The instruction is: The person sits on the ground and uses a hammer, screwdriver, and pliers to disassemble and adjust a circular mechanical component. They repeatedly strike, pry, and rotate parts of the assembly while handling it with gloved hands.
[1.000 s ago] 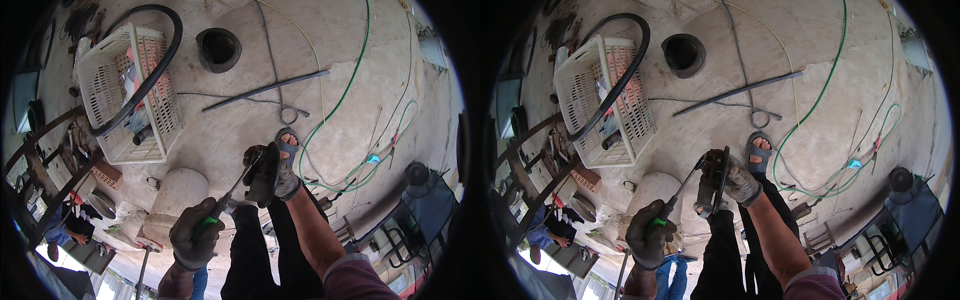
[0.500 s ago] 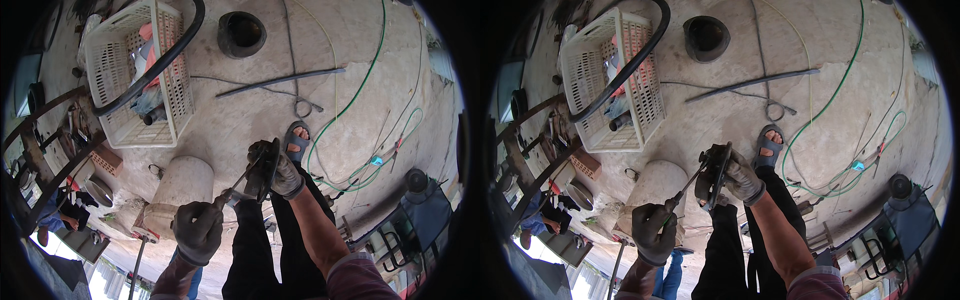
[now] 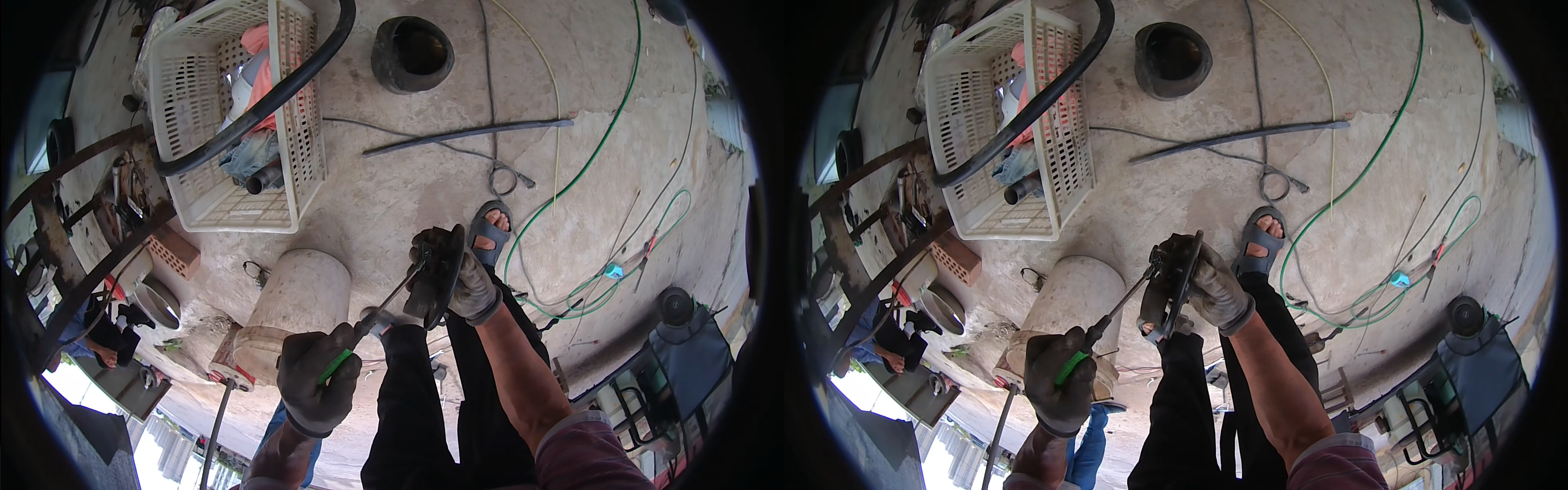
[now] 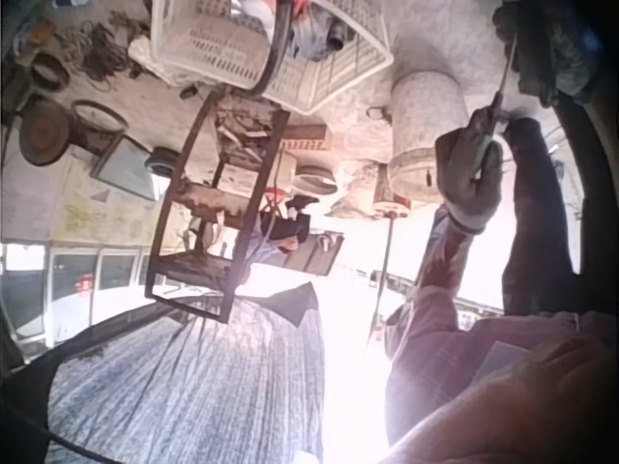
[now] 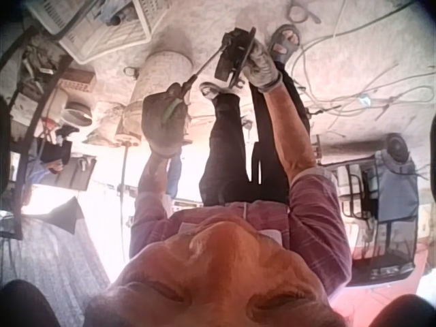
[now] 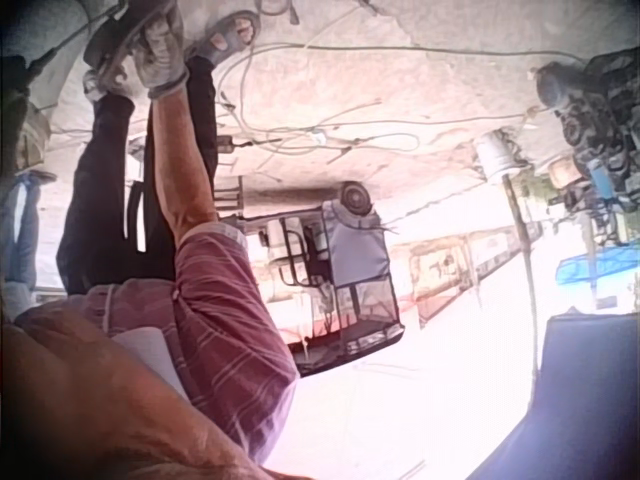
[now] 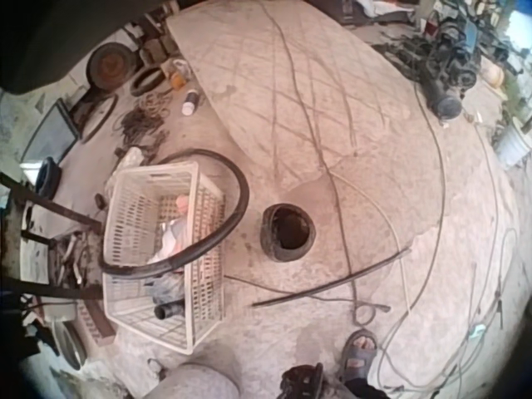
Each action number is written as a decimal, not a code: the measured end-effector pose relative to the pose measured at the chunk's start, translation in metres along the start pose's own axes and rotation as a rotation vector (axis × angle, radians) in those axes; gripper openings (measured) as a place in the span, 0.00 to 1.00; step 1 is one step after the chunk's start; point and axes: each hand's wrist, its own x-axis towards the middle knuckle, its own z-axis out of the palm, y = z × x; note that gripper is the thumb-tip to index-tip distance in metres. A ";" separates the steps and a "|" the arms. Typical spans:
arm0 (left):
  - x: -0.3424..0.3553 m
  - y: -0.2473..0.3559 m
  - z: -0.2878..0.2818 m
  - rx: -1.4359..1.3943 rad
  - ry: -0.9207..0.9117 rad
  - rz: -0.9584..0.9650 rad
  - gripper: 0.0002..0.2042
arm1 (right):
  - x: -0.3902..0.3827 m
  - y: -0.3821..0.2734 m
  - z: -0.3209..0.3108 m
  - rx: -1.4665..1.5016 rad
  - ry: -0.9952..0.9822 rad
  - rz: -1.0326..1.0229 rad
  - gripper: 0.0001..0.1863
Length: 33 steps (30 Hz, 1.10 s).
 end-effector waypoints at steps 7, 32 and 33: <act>0.017 0.011 0.002 -0.563 -0.154 -0.560 0.17 | 0.000 -0.005 0.008 0.099 -0.014 0.064 0.44; -0.009 -0.004 0.010 -0.726 -0.112 -0.612 0.21 | -0.002 0.002 0.007 -0.051 -0.013 0.045 0.46; -0.010 -0.004 0.013 -0.686 -0.110 -0.597 0.20 | -0.002 0.004 0.006 -0.046 -0.013 0.042 0.46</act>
